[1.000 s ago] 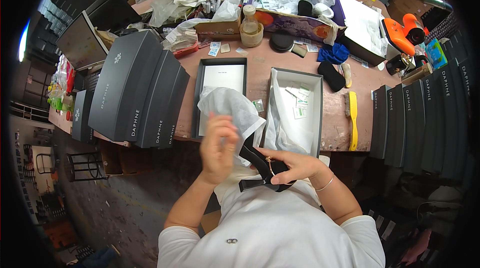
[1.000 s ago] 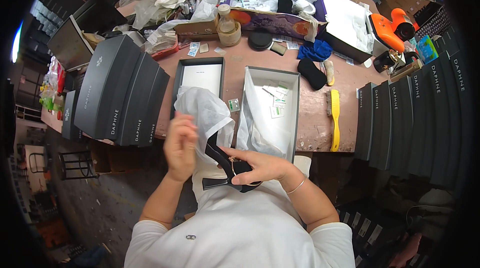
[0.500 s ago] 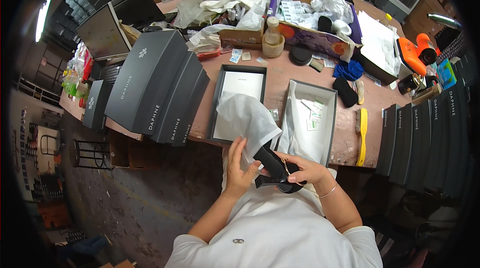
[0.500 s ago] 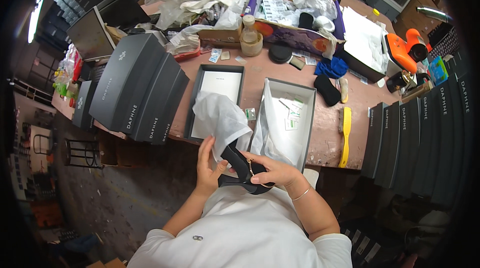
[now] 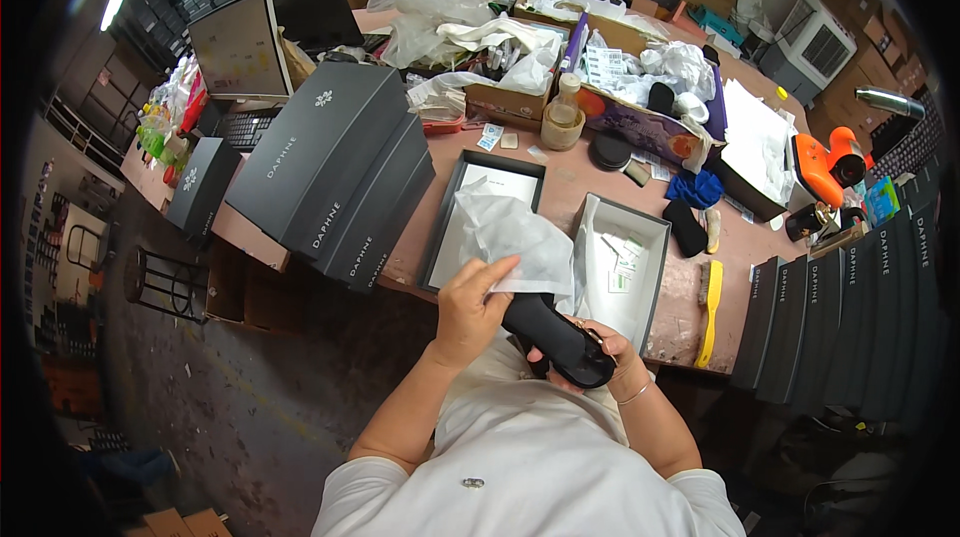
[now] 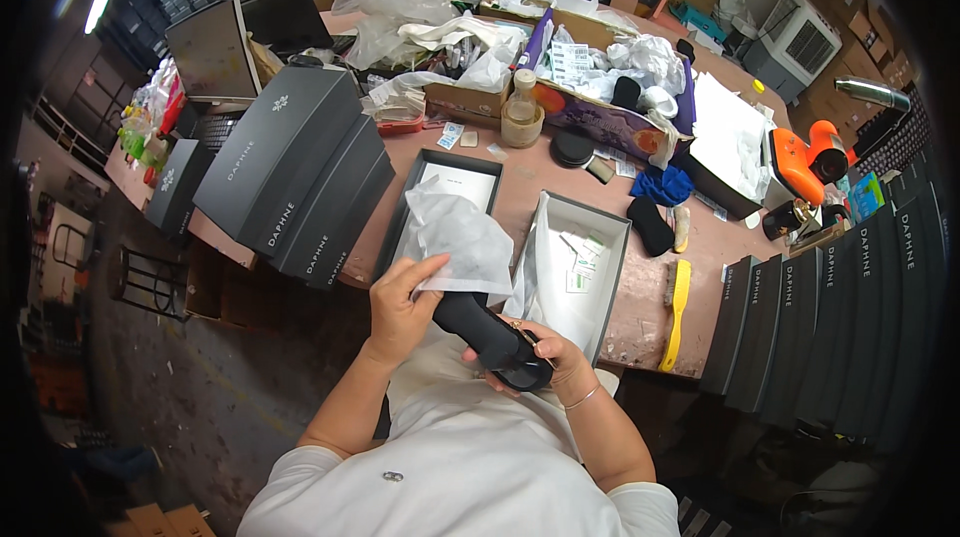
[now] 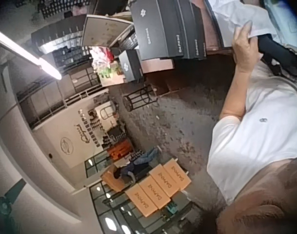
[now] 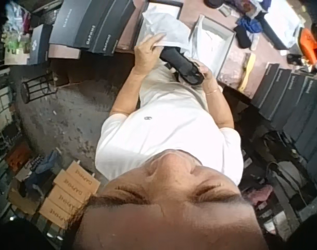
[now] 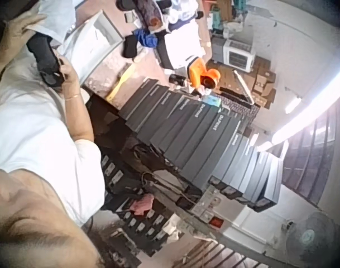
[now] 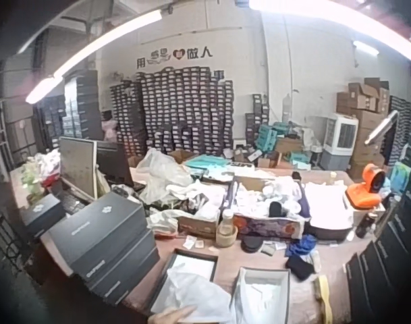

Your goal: Inspect shoes, wrap them in protective paper, and pack them into shoeboxes.

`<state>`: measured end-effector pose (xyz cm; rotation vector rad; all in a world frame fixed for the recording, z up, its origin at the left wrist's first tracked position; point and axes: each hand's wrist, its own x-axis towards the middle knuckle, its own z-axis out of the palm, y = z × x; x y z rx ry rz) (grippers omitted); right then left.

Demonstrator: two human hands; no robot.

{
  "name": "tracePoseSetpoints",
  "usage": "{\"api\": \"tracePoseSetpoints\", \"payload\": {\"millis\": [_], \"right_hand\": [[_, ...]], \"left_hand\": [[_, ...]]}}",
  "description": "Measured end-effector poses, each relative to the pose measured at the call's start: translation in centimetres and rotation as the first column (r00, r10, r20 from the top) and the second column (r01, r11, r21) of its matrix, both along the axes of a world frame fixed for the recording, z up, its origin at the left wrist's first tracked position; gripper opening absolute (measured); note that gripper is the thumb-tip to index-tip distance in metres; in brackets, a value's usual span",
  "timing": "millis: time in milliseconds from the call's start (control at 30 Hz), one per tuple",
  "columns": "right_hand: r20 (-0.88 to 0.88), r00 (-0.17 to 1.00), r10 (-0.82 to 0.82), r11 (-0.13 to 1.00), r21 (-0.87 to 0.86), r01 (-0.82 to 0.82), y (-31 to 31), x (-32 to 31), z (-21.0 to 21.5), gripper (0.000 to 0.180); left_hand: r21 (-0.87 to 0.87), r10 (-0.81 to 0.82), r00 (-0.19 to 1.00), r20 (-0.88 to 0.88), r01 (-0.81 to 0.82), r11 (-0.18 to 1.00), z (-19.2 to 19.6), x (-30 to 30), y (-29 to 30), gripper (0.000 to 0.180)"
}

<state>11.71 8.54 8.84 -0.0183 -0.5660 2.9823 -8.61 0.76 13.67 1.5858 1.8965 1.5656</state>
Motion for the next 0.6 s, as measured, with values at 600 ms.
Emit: {"api": "tracePoseSetpoints", "payload": {"millis": [600], "right_hand": [[0.007,0.772,-0.636,0.769,-0.074,0.635,0.8,-3.5,-3.2,0.049]], "left_hand": [[0.283,-0.571,0.781,-0.252,0.624,0.728,0.4,7.2,-3.0,0.049]]}}
